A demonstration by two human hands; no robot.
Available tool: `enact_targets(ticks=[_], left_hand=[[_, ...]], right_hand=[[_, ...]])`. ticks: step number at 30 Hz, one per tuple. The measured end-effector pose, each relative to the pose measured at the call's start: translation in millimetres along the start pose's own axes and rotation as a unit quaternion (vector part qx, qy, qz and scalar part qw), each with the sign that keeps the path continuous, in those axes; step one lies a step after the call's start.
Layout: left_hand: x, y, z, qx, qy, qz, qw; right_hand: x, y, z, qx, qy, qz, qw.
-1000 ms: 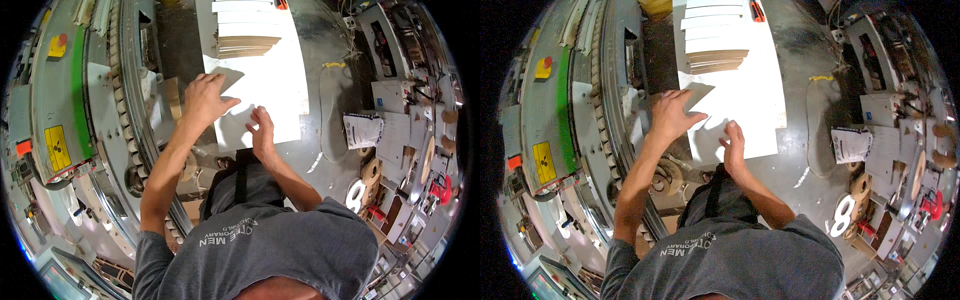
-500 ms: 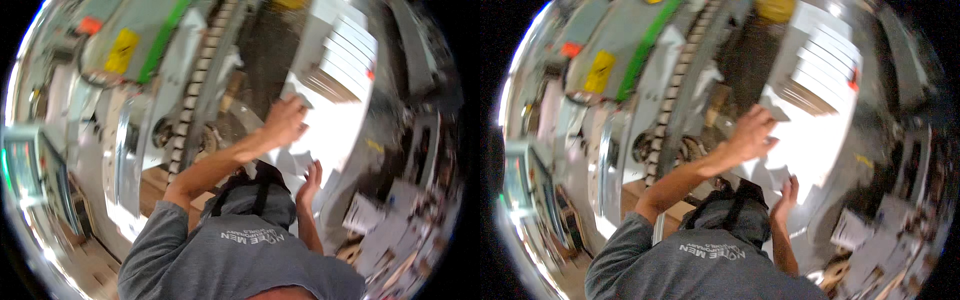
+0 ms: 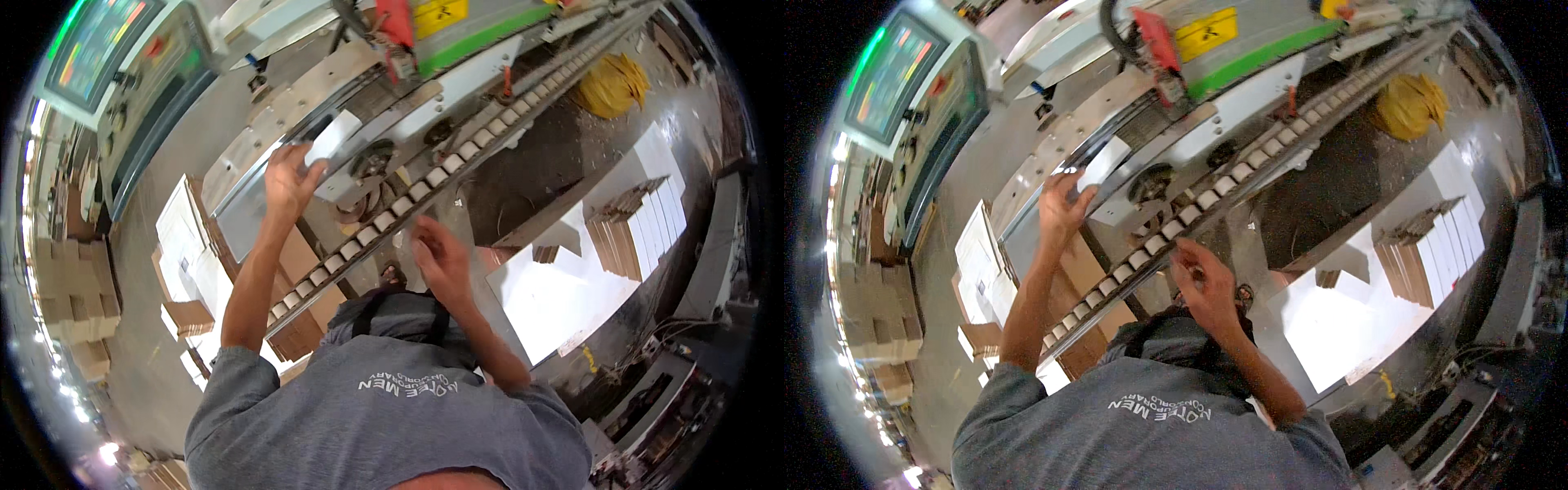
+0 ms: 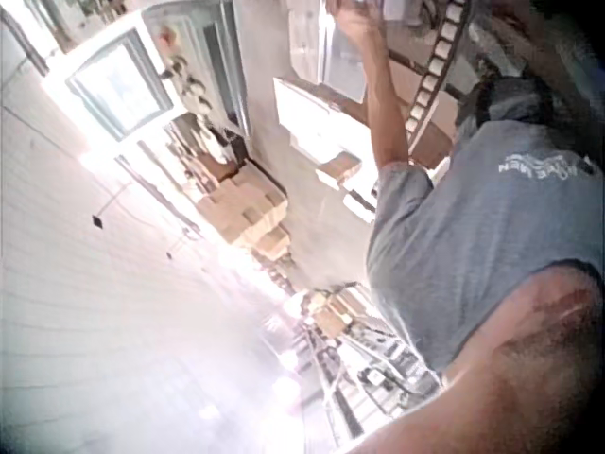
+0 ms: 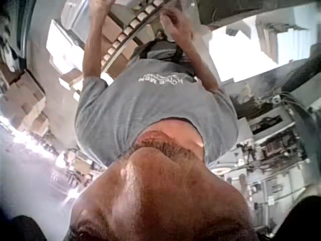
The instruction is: The person feeds small panels into an edge-banding machine one by one, then walks to a conveyor belt to collect a stack of processed panels and places them on a workbench.
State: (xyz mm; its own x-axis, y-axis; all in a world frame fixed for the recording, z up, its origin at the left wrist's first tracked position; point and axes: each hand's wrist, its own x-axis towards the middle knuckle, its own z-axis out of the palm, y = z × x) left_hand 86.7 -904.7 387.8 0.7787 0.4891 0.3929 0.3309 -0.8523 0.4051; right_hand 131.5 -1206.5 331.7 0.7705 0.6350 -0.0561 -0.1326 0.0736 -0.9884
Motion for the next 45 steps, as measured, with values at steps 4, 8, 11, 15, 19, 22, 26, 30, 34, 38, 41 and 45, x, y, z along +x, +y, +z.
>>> enact_targets(ticks=[4,8,11,15,19,22,26,30,34,38,41,45], left_hand=[[10,-65,17,0.004,0.055,0.015,0.998],[15,-100,25,0.038,0.07,0.087,0.993],[14,-100,25,0.073,0.134,0.114,0.982],[6,-89,15,0.067,0.126,0.094,0.985],[-19,-118,2,0.007,0.185,0.045,0.982],[-32,-136,-6,-0.002,0.161,0.003,0.987],[-27,-132,-9,-0.006,0.12,-0.027,0.992],[-14,-133,4,-0.041,0.127,0.002,0.991],[-3,-123,16,-0.034,0.114,-0.004,0.993],[17,-104,33,-0.029,0.093,-0.006,0.995],[32,-91,48,-0.016,0.088,-0.011,0.996],[53,-72,70,-0.003,0.101,0.009,0.995]], right_hand=[[70,-15,80,0.009,-0.096,0.029,0.995],[121,0,141,0.065,-0.116,0.061,0.989],[151,13,166,0.083,-0.089,0.052,0.991],[185,37,181,0.107,-0.086,0.033,0.99],[193,47,199,0.103,-0.089,-0.013,0.991],[198,39,208,0.044,-0.085,0.015,0.995],[200,38,210,0.017,-0.065,0.002,0.998],[202,32,209,-0.037,-0.052,0.006,0.998],[208,21,200,-0.102,-0.029,-0.018,0.994],[228,26,177,-0.158,0.002,-0.067,0.985],[243,29,160,-0.143,0.02,-0.08,0.986],[267,38,134,-0.137,0.032,-0.107,0.984]])
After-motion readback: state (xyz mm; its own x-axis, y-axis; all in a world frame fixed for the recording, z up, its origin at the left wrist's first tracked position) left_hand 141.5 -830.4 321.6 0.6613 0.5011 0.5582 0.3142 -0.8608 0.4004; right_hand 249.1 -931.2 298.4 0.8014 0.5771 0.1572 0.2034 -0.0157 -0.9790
